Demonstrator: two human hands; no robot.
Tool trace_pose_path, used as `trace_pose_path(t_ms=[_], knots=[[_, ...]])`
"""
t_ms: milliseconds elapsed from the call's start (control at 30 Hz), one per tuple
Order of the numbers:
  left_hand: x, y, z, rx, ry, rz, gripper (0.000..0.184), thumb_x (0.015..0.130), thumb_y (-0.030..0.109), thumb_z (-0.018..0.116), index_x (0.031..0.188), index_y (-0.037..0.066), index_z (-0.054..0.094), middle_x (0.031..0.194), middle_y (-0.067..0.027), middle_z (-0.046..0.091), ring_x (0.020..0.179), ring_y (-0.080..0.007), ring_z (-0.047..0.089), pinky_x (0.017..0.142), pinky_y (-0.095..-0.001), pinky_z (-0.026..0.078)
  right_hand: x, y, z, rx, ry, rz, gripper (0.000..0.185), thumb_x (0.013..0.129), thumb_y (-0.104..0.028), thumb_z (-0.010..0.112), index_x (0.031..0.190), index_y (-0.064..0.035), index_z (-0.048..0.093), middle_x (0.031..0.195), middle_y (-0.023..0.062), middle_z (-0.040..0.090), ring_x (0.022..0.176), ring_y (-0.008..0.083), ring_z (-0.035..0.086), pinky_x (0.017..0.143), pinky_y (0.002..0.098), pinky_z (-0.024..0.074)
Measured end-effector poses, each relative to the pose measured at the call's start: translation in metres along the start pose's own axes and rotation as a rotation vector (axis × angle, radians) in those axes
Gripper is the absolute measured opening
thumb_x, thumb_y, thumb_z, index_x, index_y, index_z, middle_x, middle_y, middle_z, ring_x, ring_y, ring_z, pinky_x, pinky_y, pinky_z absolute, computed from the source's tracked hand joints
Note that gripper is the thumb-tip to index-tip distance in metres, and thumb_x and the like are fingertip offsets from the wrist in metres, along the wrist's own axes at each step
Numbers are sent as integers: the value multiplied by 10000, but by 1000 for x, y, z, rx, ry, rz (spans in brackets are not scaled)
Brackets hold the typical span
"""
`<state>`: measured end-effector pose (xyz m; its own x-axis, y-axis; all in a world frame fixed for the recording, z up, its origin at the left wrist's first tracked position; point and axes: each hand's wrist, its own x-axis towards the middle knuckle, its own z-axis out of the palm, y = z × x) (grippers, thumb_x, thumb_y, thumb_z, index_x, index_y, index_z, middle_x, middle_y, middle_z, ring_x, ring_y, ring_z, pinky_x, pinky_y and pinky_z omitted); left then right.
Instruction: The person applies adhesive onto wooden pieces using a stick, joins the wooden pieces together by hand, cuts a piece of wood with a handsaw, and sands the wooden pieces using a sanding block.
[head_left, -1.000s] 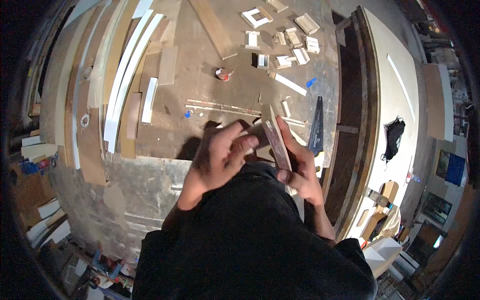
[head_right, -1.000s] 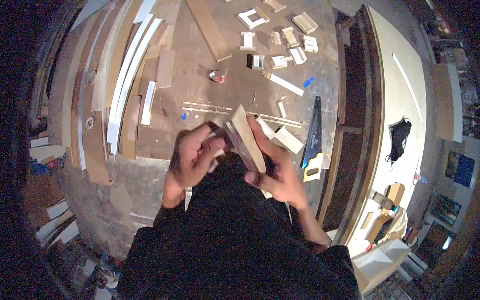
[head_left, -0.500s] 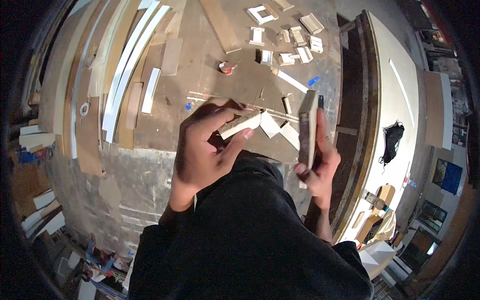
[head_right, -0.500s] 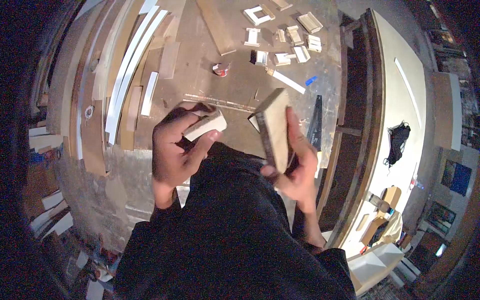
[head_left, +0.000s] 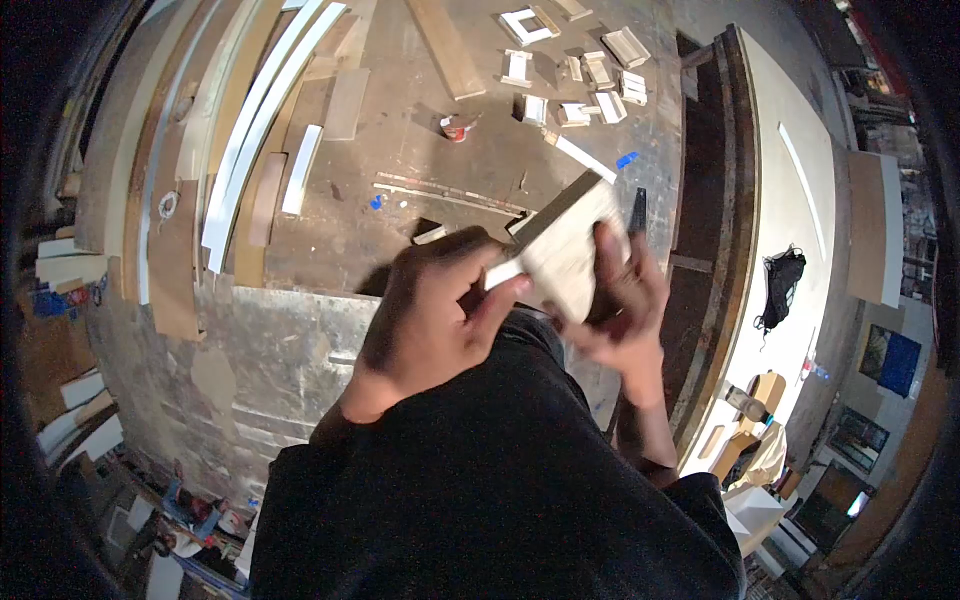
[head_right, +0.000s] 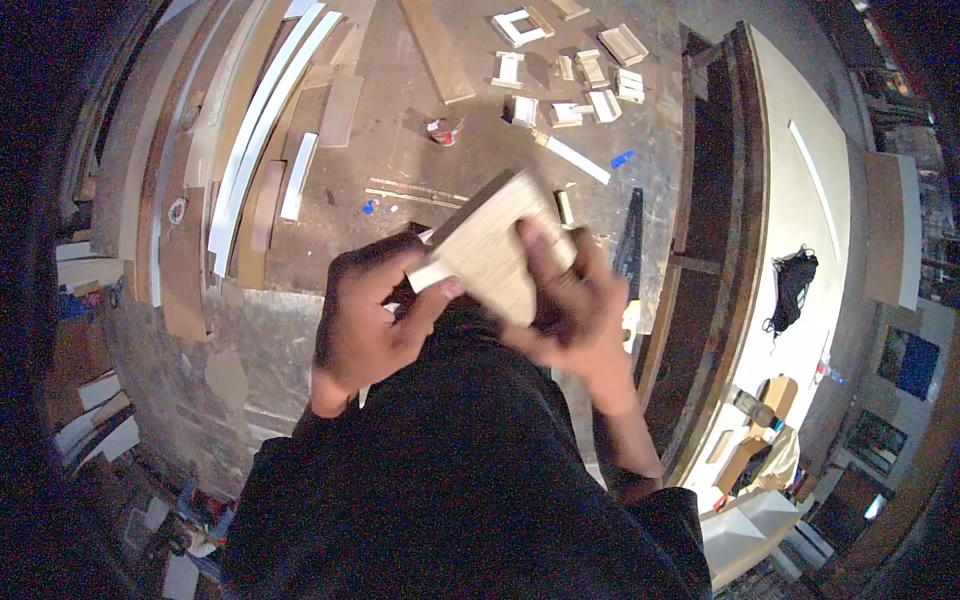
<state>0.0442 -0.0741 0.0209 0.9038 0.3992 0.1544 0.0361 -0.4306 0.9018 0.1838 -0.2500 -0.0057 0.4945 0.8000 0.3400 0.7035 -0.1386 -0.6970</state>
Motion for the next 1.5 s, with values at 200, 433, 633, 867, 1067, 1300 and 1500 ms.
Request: trace_pose_path(t_ms=[200, 433, 633, 867, 1067, 1300, 1500], knots=[[1, -19, -3, 40, 3, 40, 219, 847, 89, 673, 1036, -15, 632, 805, -164, 614, 592, -223, 586, 553, -313, 445, -4, 0, -8, 36, 24, -71, 928, 616, -338, 835, 1366, 78, 482, 861, 117, 539, 782, 223, 527, 694, 320, 441], [-9, -6, -2, -290, -37, -182, 314, 904, 116, 635, 1169, -46, 586, 705, -121, 511, 538, -159, 450, 544, -315, 413, -2, 15, -9, 41, -49, 191, 886, 619, -138, 819, 1400, 59, 450, 1014, 182, 597, 876, 227, 565, 842, 288, 459], [-2, -15, 1, -51, 44, -41, 359, 874, 90, 681, 1190, -50, 585, 604, -69, 534, 530, -112, 490, 506, -263, 403, -17, -2, 9, 473, 35, 182, 922, 632, -259, 811, 1381, 116, 426, 1379, 279, 499, 1321, 323, 460, 1093, 369, 321], [0, -22, 15, -698, 7, -94, 535, 827, 87, 755, 1285, -63, 523, 883, -69, 661, 636, -62, 599, 534, -197, 480, -24, -10, 27, 774, -32, 376, 958, 685, -264, 746, 1477, 54, 309, 1361, 205, 534, 1249, 256, 506, 1080, 344, 314], [4, -27, 24, -916, 75, -136, 550, 802, 55, 787, 1261, -76, 513, 1020, -88, 638, 943, -112, 629, 759, -227, 537, -26, -10, 28, 807, -50, 447, 1028, 733, -522, 718, 1484, 41, 298, 1096, 133, 623, 853, 153, 614, 764, 279, 472], [12, -36, 33, -576, 203, 93, 525, 821, 49, 762, 1288, -47, 543, 1098, -90, 619, 903, -92, 604, 771, -224, 516, -30, -8, 34, 1005, -149, 565, 1021, 725, -476, 708, 1509, 7, 268, 1242, 109, 590, 901, 124, 523, 800, 237, 369], [-1, -36, 38, -640, 233, -70, 475, 838, 63, 741, 1274, -42, 584, 1046, -78, 654, 942, -89, 590, 774, -246, 499, -20, -19, 42, 746, 18, 451, 955, 764, -349, 716, 1503, 37, 250, 1286, 171, 585, 1098, 210, 575, 980, 318, 397]])
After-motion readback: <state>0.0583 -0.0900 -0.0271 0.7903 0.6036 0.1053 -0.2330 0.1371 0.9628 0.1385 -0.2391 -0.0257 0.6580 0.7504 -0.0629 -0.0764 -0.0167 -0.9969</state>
